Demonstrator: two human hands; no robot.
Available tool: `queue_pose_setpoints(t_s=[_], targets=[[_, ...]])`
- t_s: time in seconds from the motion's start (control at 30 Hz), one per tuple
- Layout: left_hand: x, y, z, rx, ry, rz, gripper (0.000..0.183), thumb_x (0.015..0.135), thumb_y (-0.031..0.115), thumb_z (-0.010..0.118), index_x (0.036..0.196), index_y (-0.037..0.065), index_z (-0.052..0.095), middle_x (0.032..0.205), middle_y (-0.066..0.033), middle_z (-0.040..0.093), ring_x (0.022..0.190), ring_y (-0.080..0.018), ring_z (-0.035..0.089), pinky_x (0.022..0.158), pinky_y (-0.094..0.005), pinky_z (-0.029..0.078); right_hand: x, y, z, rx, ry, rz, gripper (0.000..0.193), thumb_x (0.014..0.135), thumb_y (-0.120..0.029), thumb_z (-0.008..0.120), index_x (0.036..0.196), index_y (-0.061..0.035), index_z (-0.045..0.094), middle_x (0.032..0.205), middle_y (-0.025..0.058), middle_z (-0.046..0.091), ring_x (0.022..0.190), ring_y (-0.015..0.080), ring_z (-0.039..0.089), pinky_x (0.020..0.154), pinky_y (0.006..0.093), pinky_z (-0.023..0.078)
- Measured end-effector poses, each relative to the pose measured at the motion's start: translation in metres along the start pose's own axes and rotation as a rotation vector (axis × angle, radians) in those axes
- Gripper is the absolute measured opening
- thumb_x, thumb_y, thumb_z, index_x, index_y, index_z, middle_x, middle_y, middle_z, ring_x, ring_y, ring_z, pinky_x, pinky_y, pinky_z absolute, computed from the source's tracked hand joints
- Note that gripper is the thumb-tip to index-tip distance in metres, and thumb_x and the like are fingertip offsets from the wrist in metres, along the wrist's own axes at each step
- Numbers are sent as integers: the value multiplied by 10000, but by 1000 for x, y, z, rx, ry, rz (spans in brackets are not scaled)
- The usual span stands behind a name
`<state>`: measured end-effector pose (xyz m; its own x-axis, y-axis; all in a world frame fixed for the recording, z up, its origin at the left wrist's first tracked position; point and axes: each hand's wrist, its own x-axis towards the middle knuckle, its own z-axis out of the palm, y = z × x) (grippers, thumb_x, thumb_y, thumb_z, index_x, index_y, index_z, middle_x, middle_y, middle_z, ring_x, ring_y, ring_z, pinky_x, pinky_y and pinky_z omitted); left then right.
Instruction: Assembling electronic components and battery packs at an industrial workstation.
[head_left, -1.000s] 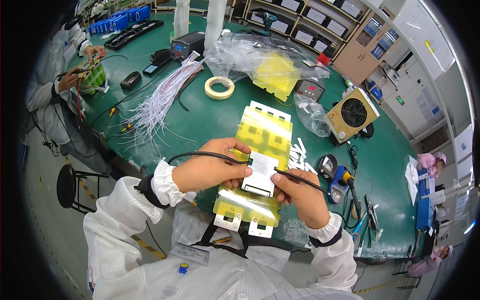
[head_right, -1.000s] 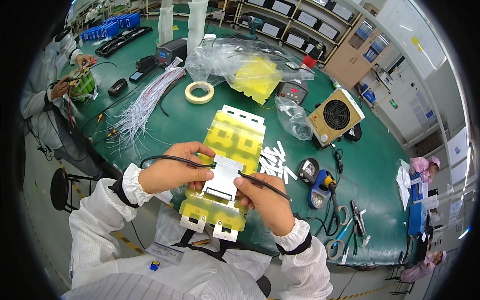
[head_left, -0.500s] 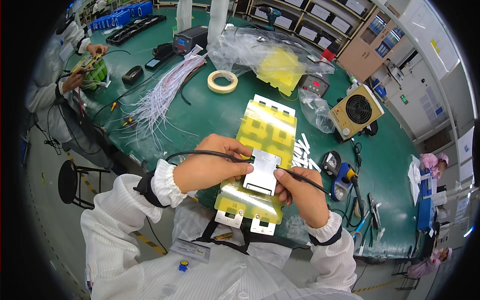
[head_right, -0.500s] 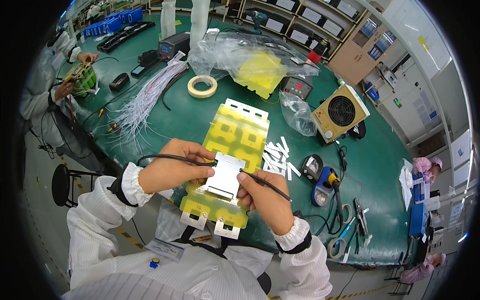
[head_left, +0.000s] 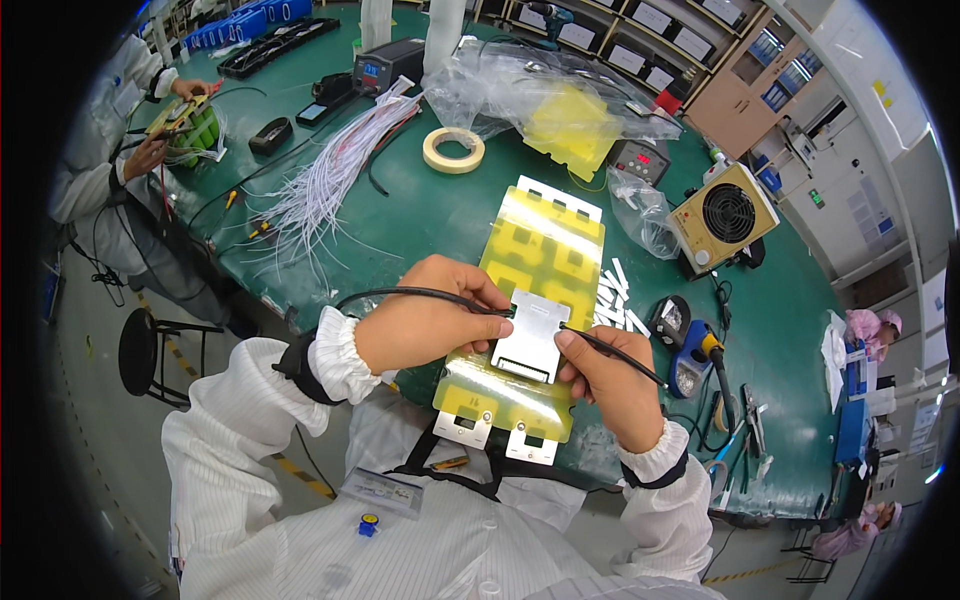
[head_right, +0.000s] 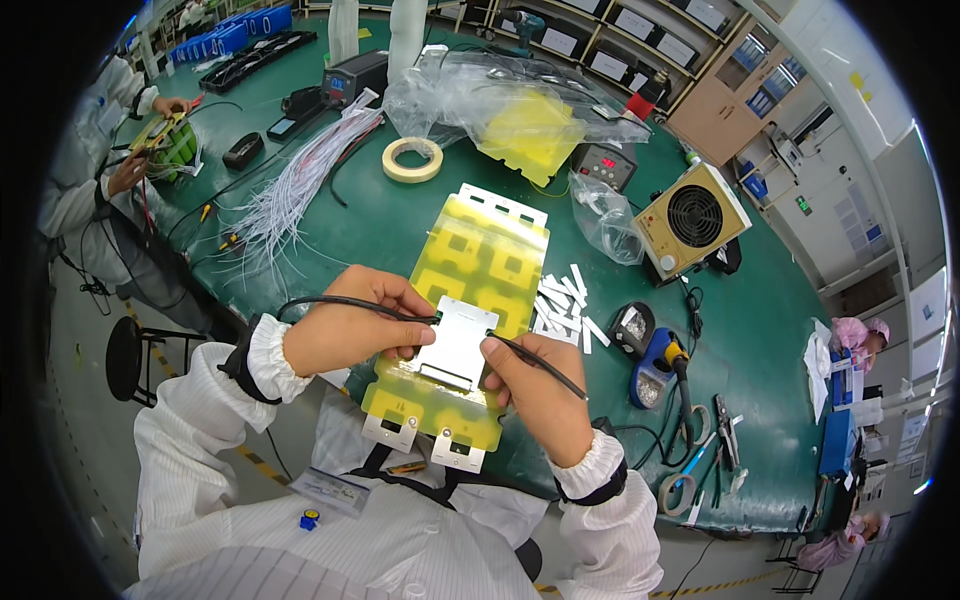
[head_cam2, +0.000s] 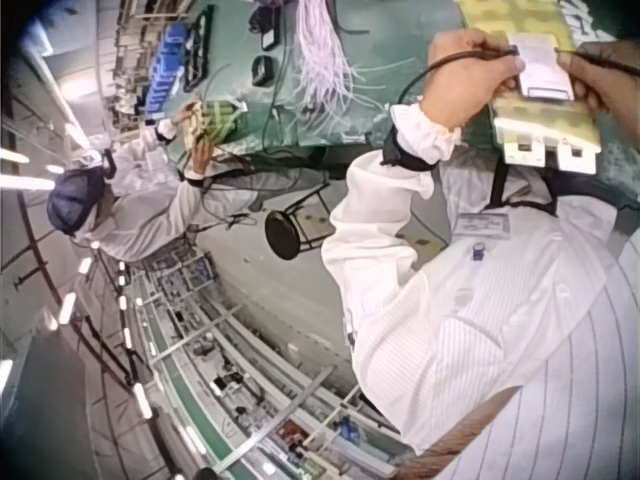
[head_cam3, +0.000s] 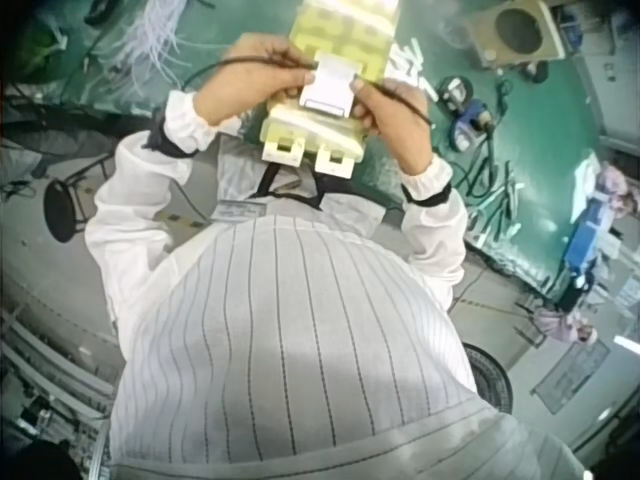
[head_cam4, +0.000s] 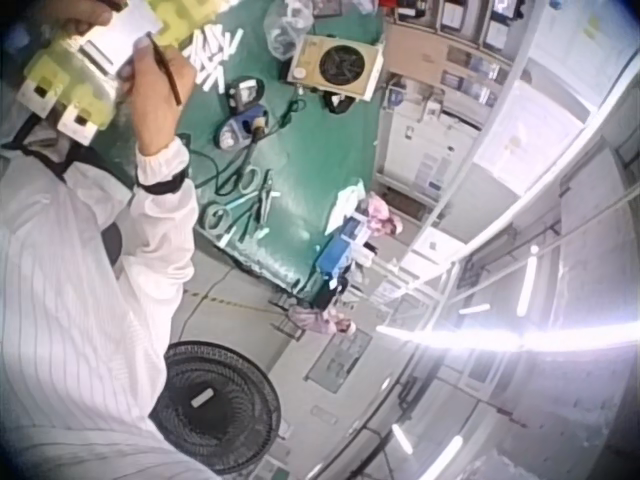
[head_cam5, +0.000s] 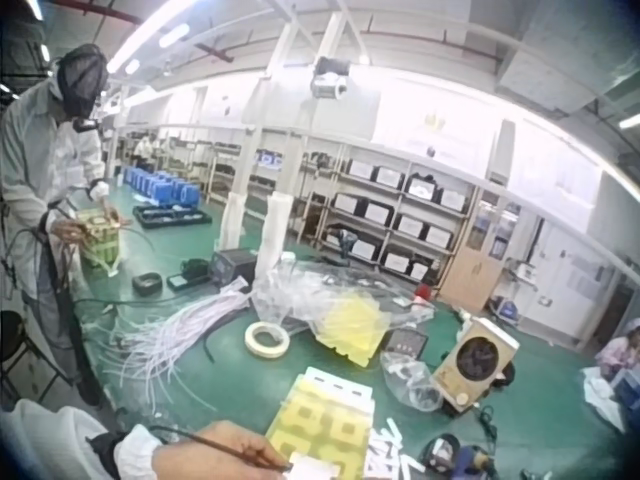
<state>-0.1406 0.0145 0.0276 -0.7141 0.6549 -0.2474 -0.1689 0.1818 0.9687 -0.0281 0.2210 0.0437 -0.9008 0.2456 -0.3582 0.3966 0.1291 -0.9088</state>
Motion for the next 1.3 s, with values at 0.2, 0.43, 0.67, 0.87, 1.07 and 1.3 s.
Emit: queue_pose_setpoints(t_s=[0.2,0.43,0.67,0.87,1.07,1.3], targets=[[2,0,-2,-7,-21,-20,283,835,39,756,1051,-120,665,849,-127,708,685,-121,673,618,-228,558,-1,0,0,-16,9,13,293,919,-275,703,817,-1,683,672,18,645,524,63,526,490,207,388],[0,-1,-1,-49,-11,-25,269,832,19,757,1040,-127,667,870,-143,707,710,-126,681,643,-229,569,-2,0,1,-27,3,21,304,914,-289,715,850,7,684,679,14,646,548,56,520,506,200,389],[-1,-3,-1,-3,-17,-23,260,844,11,752,1059,-104,662,880,-128,719,728,-115,688,664,-223,575,-1,2,2,-54,3,11,306,918,-287,710,856,12,689,684,18,653,553,55,517,513,198,392],[-1,-3,-2,8,-14,-24,260,849,14,747,1062,-106,660,881,-129,716,740,-118,689,678,-225,581,-1,3,3,-51,-1,8,311,921,-288,708,859,17,695,683,18,657,557,50,517,519,196,400],[-1,0,-1,29,-25,-28,259,854,16,742,1063,-111,656,885,-136,713,750,-126,695,690,-231,586,0,1,1,-40,-16,10,315,926,-290,702,866,20,699,686,18,663,555,49,514,519,196,400],[0,0,-1,27,-17,-41,259,853,11,741,1064,-112,654,880,-136,712,748,-127,695,688,-229,586,1,3,0,-92,-18,-9,317,940,-251,679,917,64,703,687,41,664,581,80,573,523,232,451]])
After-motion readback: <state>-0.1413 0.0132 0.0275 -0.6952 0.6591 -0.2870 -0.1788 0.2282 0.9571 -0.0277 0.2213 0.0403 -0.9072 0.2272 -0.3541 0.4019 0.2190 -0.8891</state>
